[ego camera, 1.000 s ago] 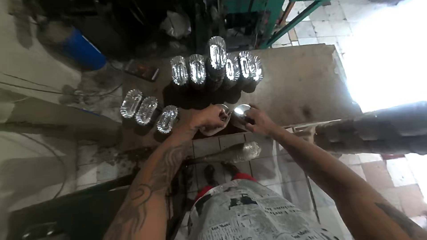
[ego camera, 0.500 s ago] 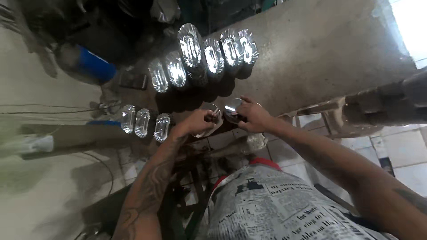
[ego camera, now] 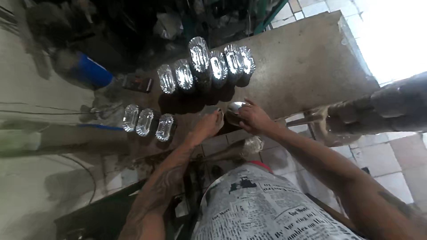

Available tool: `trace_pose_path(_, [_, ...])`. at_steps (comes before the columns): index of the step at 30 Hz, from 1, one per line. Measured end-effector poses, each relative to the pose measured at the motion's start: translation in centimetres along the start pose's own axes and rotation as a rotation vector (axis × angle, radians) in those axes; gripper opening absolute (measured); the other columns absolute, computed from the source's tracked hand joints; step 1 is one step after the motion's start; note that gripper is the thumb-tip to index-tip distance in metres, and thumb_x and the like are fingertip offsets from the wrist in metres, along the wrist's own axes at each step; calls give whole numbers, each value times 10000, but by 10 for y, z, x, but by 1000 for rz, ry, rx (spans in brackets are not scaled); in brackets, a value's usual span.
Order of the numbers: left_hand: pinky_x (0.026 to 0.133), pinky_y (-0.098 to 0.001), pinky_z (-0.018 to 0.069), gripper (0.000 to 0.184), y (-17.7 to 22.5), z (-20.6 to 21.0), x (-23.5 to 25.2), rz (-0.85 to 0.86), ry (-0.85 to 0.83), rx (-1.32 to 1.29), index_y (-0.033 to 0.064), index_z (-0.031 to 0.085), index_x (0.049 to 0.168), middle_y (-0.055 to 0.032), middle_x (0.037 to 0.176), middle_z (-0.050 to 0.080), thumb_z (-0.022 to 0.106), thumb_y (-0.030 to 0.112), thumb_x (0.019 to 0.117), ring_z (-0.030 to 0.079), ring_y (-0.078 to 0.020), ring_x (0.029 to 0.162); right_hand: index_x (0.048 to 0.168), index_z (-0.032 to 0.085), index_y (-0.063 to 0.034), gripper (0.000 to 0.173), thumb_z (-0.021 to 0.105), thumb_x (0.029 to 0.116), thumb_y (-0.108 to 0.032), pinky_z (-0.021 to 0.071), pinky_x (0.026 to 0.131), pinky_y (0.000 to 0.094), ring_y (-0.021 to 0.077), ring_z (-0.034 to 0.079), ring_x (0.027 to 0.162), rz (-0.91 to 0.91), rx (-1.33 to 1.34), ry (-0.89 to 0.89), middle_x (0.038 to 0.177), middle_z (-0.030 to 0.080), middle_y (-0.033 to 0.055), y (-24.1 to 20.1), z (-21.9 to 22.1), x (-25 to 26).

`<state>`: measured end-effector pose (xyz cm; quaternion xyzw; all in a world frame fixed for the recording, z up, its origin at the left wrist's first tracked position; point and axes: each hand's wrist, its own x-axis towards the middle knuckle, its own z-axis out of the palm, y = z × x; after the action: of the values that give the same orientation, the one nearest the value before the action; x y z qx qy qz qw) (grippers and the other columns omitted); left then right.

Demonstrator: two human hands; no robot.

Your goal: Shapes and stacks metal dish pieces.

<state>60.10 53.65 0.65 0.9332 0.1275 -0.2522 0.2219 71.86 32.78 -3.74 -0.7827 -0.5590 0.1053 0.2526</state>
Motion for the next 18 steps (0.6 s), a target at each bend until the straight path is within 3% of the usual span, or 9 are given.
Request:
trace_pose_path(3, [858, -471, 572, 348, 0, -17, -78, 154, 292, -496, 43, 620, 1330, -164, 1142, 692, 504, 48, 1001, 688, -271, 978, 1311, 614, 37, 387, 516, 943, -32, 450, 1105, 479, 285, 604, 1233, 156, 321, 230, 1284, 657, 169, -50, -23, -19])
trace_pose_path(5, [647, -254, 580, 313, 4, 6, -101, 196, 489, -1158, 106, 686, 1041, 15, 868, 715, 462, -10, 856, 665, -48, 726, 1340, 583, -47, 346, 402, 1045, -69, 572, 911, 303, 93, 663, 1036, 403, 964, 332, 1175, 683, 32, -86, -23, -23])
trace_pose_path(7, [643, -299, 595, 305, 11, 37, -105, 32, 468, -1616, 117, 635, 1025, 22, 838, 707, 425, -7, 842, 680, -70, 725, 1181, 618, -130, 279, 401, 1006, -142, 604, 687, 331, 95, 685, 777, 683, 1343, 324, 911, 703, -11, -117, -11, -17])
trace_pose_path(9, [709, -354, 599, 327, 17, 64, -104, -179, 396, -1839, 94, 585, 1148, -30, 921, 690, 400, -8, 899, 687, -133, 809, 1200, 619, -82, 294, 425, 983, -125, 594, 719, 367, 131, 675, 789, 808, 1355, 141, 910, 688, 32, -130, 0, -15])
trace_pose_path(12, [635, -345, 598, 240, 20, 91, -109, -222, 367, -2194, 142, 615, 854, -36, 762, 699, 407, 25, 838, 700, -142, 708, 1125, 627, -89, 212, 488, 966, -63, 576, 708, 279, 65, 653, 745, 692, 1424, -203, 859, 686, -19, -117, -5, -24])
trace_pose_path(14, [607, -276, 571, 299, 26, 118, -97, -156, 382, -2214, 182, 603, 671, 24, 661, 668, 386, 47, 827, 664, -69, 642, 1094, 650, -85, 195, 522, 960, -27, 602, 757, 287, 72, 697, 796, 629, 1547, -254, 909, 736, -8, -104, 3, -34])
trace_pose_path(15, [610, -247, 563, 299, 27, 131, -84, -153, 342, -2094, 154, 595, 699, 32, 669, 663, 367, 15, 834, 651, -44, 642, 1099, 653, -72, 188, 536, 961, -23, 604, 753, 289, 74, 699, 798, 636, 1484, -229, 918, 740, -3, -97, 10, -44])
trace_pose_path(17, [799, -248, 534, 210, 5, 156, -37, -101, 71, -1504, -7, 602, 1068, -47, 926, 629, 417, -12, 969, 612, -70, 844, 1187, 643, 15, 231, 558, 980, -45, 597, 856, 319, 116, 694, 933, 586, 1053, -229, 1048, 715, 65, -69, 26, -73])
trace_pose_path(18, [952, -350, 505, 286, -8, 166, -8, -99, -61, -1157, -29, 604, 1273, -143, 1155, 647, 497, 82, 1032, 616, -174, 1041, 1231, 636, 59, 287, 555, 978, -50, 558, 958, 357, 179, 669, 1058, 534, 787, -313, 1160, 687, 143, -53, 31, -94])
